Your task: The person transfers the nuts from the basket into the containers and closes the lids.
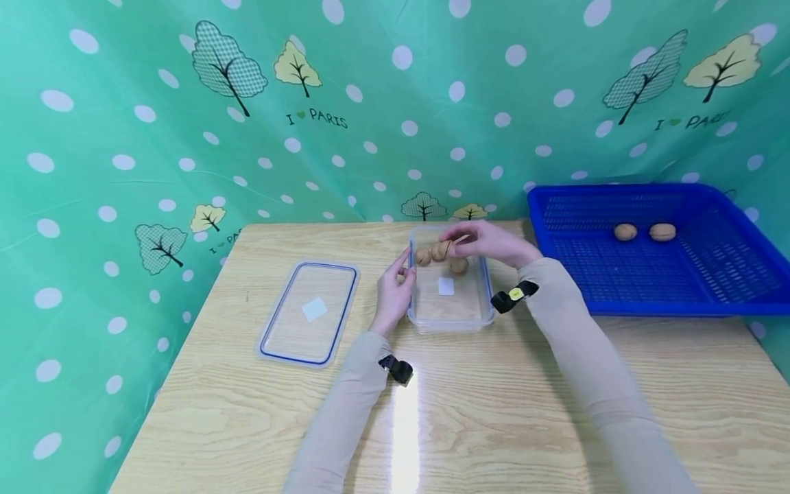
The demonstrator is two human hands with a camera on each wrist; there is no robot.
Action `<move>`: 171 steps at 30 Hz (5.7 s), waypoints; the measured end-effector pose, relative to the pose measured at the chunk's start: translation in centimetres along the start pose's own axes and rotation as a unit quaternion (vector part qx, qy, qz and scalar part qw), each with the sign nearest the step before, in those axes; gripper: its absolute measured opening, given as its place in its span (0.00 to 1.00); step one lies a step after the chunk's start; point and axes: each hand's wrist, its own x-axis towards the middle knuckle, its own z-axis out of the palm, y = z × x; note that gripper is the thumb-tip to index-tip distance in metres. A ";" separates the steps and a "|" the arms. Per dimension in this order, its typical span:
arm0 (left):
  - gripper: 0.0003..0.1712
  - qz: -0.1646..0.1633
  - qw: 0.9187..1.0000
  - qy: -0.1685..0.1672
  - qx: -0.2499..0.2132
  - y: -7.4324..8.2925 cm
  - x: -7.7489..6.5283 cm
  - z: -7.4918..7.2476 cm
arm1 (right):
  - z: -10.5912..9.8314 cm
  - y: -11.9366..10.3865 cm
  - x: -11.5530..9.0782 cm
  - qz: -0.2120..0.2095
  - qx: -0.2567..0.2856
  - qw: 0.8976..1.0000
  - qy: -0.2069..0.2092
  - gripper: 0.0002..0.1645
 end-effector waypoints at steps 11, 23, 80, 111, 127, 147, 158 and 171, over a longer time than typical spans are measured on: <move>0.26 -0.005 1.000 0.001 0.004 -0.1 0.0 0.1 | 0.8 1.5 1.6 0.016 0.021 1.000 0.016 0.26; 0.26 -0.007 1.000 -0.002 0.002 0.1 0.1 0.2 | 1.2 1.3 2.3 0.066 0.015 0.997 0.037 0.24; 0.26 -0.014 1.000 0.002 0.007 0.1 0.1 0.0 | -8.3 -0.8 -10.0 0.081 -0.158 0.975 0.133 0.21; 0.26 -0.010 1.000 -0.002 0.003 0.2 0.1 0.1 | -15.2 5.0 -14.6 0.163 -0.152 0.961 0.165 0.36; 0.27 -0.016 1.000 -0.005 0.002 -0.3 0.2 0.1 | -17.1 8.3 -14.9 0.180 -0.117 0.961 0.177 0.33; 0.27 -0.023 1.000 -0.007 -0.005 -0.1 0.2 0.1 | -18.8 11.5 -15.3 0.233 -0.053 0.958 0.157 0.48; 0.27 -0.019 1.000 0.000 -0.006 -0.2 0.2 0.2 | -18.7 11.7 -15.4 0.246 -0.062 0.957 0.139 0.48; 0.27 -0.014 1.000 -0.003 -0.002 -0.1 -0.1 0.3 | -18.0 12.5 -14.4 0.230 -0.061 0.968 0.072 0.31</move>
